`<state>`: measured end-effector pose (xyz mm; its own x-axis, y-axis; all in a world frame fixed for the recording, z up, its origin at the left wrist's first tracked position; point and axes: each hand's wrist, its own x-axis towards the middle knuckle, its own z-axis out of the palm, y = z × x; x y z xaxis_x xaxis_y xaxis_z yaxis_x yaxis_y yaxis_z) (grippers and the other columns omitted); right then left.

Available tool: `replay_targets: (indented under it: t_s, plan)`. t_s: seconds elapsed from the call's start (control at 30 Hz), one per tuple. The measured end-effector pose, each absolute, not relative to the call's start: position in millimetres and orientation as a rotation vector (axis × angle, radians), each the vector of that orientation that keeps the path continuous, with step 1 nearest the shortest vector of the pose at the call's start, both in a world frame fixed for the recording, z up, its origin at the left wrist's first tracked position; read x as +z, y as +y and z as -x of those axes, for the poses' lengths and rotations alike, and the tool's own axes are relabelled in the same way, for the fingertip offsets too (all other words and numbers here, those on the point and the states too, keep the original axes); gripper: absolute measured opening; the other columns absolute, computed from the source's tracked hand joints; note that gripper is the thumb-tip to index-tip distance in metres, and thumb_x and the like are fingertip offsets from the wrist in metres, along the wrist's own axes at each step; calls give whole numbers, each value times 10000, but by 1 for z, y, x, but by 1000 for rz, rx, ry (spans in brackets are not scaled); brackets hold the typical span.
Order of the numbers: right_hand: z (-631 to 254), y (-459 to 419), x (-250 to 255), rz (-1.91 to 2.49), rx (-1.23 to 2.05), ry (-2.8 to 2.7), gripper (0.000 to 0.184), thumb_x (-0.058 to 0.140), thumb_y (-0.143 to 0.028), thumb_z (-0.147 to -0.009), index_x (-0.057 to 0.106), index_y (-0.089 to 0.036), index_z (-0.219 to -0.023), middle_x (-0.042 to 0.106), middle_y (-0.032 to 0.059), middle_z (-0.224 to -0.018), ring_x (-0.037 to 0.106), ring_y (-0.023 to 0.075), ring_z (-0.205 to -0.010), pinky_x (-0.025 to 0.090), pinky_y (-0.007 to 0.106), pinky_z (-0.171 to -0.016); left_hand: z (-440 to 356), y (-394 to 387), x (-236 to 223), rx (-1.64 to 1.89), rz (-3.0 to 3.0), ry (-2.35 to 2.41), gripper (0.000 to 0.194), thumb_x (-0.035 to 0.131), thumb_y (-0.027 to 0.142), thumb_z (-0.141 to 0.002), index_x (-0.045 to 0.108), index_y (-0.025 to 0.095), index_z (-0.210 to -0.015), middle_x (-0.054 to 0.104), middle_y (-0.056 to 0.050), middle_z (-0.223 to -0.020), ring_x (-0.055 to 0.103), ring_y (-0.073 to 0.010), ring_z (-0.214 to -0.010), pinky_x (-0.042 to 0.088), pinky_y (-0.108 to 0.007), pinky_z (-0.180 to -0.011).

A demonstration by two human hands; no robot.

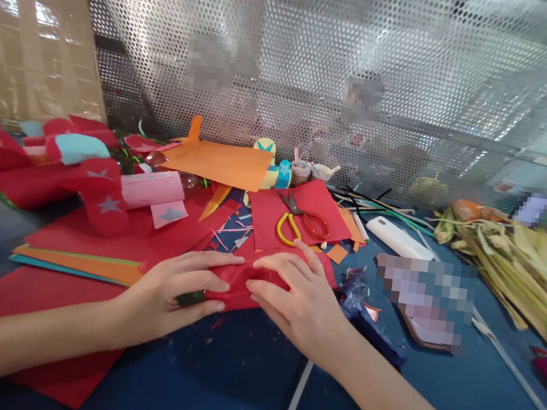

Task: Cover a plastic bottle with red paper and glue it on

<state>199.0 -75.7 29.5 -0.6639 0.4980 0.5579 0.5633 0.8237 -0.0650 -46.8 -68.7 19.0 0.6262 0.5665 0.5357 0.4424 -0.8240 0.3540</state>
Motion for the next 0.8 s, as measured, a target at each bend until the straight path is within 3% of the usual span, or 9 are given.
replay_targets:
  t_s: [0.33, 0.47, 0.67, 0.8]
  plan:
    - [-205, -76, 27, 703, -160, -2516, 255, 480, -125, -932, 639, -249, -1088, 648, 78, -1146, 576, 191, -1097, 319, 522, -1084, 46, -70, 20, 1020, -2689, 753, 150, 596, 272, -894, 520, 191, -793, 675, -160, -1193, 634, -211, -1129, 527, -348, -923]
    - [-208, -74, 29, 702, -139, -2548, 243, 484, -145, -941, 653, -251, -1080, 657, 70, -1145, 580, 177, -1103, 318, 500, -1089, 49, -67, 20, 1017, -2850, 619, 128, 568, 251, -914, 566, 173, -813, 648, -190, -1231, 600, -205, -1181, 503, -343, -978]
    - [-217, -66, 36, 693, -162, -2548, 227, 525, -215, -938, 686, -267, -1089, 679, 66, -1182, 608, 196, -1107, 422, 461, -1024, 61, -57, 25, 866, -3055, 447, 99, 553, 227, -913, 600, 141, -908, 543, -279, -1322, 518, -261, -1268, 512, -359, -973]
    - [-227, -59, 41, 753, -121, -2533, 224, 534, -243, -934, 714, -279, -1063, 699, 65, -1163, 634, 212, -1080, 471, 462, -980, 64, -52, 24, 863, -2991, 467, 79, 527, 203, -926, 576, 169, -977, 532, -240, -1352, 528, -255, -1260, 524, -389, -958]
